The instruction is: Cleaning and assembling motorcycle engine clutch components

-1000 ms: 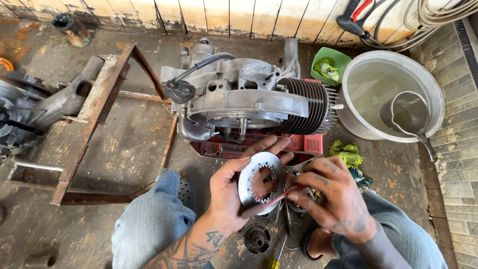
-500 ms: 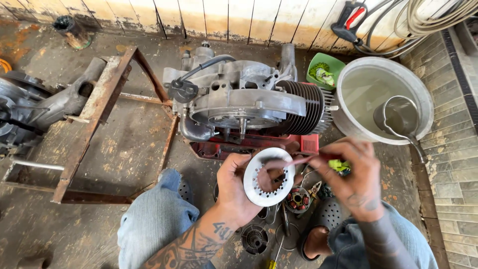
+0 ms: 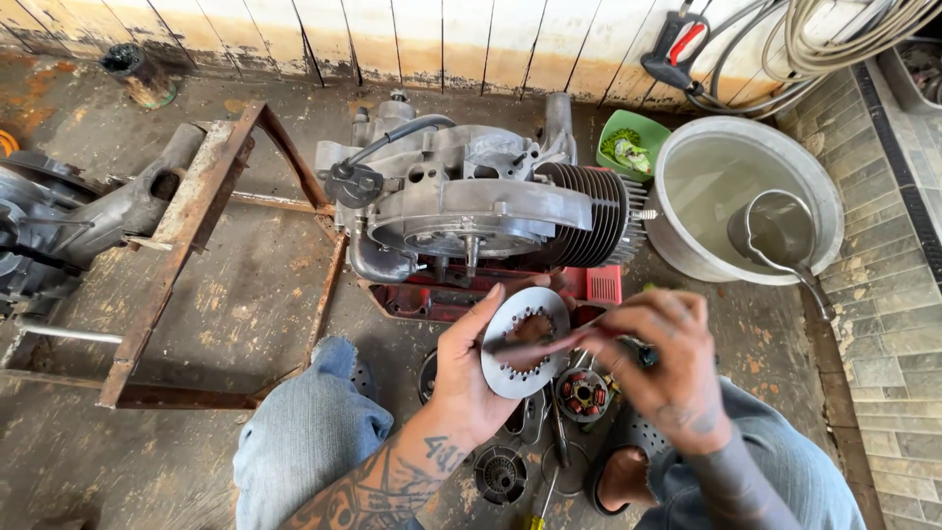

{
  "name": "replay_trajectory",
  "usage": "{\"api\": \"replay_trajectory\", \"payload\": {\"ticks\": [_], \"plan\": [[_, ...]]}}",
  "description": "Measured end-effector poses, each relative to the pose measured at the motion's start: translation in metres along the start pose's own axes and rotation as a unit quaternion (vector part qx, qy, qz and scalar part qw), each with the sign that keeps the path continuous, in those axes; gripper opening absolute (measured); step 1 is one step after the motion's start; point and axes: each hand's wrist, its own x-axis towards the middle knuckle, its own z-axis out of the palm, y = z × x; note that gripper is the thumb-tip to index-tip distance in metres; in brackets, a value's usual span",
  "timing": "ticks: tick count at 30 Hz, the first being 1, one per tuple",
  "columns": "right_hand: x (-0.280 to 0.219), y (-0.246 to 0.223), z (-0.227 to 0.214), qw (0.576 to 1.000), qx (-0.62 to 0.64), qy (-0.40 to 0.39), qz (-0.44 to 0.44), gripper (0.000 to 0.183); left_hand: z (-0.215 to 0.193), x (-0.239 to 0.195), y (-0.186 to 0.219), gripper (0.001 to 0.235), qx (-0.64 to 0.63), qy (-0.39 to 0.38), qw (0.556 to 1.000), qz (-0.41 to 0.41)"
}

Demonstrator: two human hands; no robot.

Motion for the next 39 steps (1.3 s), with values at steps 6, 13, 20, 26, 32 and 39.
{"api": "replay_trajectory", "payload": {"ticks": [6,13,20,26,32,39], "plan": [[0.006,0.020,-0.002,0.998,0.007,0.009,0.062,0.025,0.000,0.000,-0.002,0.058,-0.056,-0.024,0.998,0.008],[0.008,0.023,-0.011,0.998,0.019,0.028,0.048,0.024,0.007,-0.004,-0.005,0.052,-0.056,-0.115,0.992,0.013],[0.006,0.018,-0.008,0.999,-0.006,0.024,0.037,0.024,0.000,0.001,-0.005,0.054,-0.038,-0.025,0.999,-0.017],[0.006,0.023,-0.012,0.998,-0.009,0.030,0.061,0.023,0.006,-0.005,-0.001,0.073,-0.030,-0.083,0.995,-0.056],[0.005,0.028,-0.019,0.998,-0.019,0.044,0.050,0.023,-0.002,-0.005,-0.004,0.066,-0.040,-0.102,0.993,-0.040],[0.003,0.029,-0.010,0.998,-0.041,0.037,0.028,0.027,0.006,-0.003,-0.002,0.067,-0.032,-0.130,0.990,-0.035]]}}
